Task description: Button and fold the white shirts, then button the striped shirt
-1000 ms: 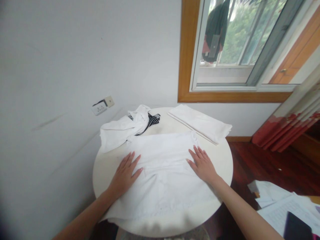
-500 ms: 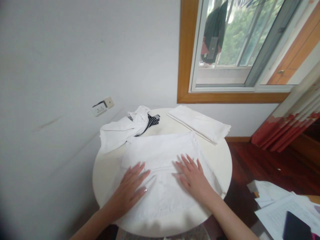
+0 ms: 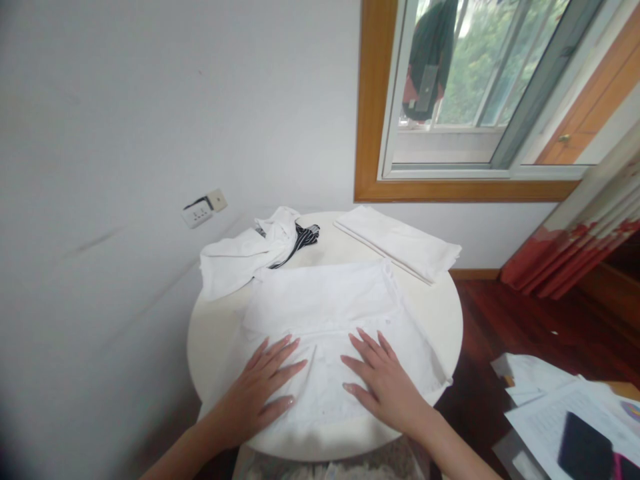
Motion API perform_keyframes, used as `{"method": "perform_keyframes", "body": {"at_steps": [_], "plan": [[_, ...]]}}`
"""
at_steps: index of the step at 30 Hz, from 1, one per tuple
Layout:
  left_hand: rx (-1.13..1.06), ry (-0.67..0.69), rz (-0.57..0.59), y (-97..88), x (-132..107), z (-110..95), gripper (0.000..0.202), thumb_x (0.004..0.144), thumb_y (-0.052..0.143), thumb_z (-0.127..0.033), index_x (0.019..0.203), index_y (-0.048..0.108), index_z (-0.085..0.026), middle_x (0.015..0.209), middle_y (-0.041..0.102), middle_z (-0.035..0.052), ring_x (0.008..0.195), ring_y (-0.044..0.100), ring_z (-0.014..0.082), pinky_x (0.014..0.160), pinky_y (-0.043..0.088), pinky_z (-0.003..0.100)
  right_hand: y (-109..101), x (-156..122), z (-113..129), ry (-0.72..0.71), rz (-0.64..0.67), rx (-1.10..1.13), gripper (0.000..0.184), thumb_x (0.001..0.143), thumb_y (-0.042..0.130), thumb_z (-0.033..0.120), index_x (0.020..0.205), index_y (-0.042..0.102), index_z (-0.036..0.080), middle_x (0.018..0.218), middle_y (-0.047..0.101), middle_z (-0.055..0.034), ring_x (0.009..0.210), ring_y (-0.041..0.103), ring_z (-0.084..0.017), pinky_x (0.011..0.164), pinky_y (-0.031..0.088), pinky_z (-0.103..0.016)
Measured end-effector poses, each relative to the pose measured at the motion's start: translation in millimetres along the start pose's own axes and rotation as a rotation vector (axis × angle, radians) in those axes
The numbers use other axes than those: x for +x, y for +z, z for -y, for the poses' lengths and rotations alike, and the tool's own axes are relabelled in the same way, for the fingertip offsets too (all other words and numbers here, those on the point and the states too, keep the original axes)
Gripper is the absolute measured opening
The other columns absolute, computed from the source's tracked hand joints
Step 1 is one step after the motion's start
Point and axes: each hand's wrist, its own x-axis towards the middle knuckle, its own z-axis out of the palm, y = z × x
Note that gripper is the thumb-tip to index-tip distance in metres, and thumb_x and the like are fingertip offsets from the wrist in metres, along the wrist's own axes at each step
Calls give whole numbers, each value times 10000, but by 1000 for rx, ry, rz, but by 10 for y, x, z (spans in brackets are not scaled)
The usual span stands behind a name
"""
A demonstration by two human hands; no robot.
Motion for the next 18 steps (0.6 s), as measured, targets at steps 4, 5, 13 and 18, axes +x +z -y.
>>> {"method": "perform_keyframes", "body": {"at_steps": [4, 5, 13, 18], "plan": [[-59, 29, -1, -17, 109, -146, 501, 936, 457, -298, 1431, 376, -290, 1522, 335, 19, 1424, 242, 247, 1182, 162, 505, -38, 76, 146, -7, 9, 80, 368, 921, 509, 437, 1255, 584, 302, 1426, 478, -51, 1362, 356, -256, 1118, 268, -524], [-78, 41, 11, -17, 139, -191, 517, 942, 444, -293, 1449, 344, -269, 1518, 343, 25, 1423, 247, 237, 1182, 188, 487, -32, 96, 189, -11, 22, 103, 391, 907, 527, 458, 1258, 583, 295, 1413, 492, -58, 1338, 392, -254, 1104, 303, -505], [-140, 74, 102, 2, 187, -320, 554, 961, 393, -284, 1490, 240, -222, 1536, 305, 36, 1418, 262, 213, 1165, 272, 422, 89, 66, 233, -18, 32, 181, 417, 863, 581, 507, 1221, 625, 298, 1387, 525, -64, 1324, 416, -277, 1071, 353, -503], [-185, 55, 116, -15, 196, -303, 543, 950, 418, -284, 1474, 281, -254, 1533, 314, 19, 1418, 261, 207, 1166, 269, 427, 104, 40, 208, -25, 1, 225, 285, 873, 590, 458, 1107, 690, 329, 1324, 585, -24, 1312, 437, -261, 1073, 350, -505]]}}
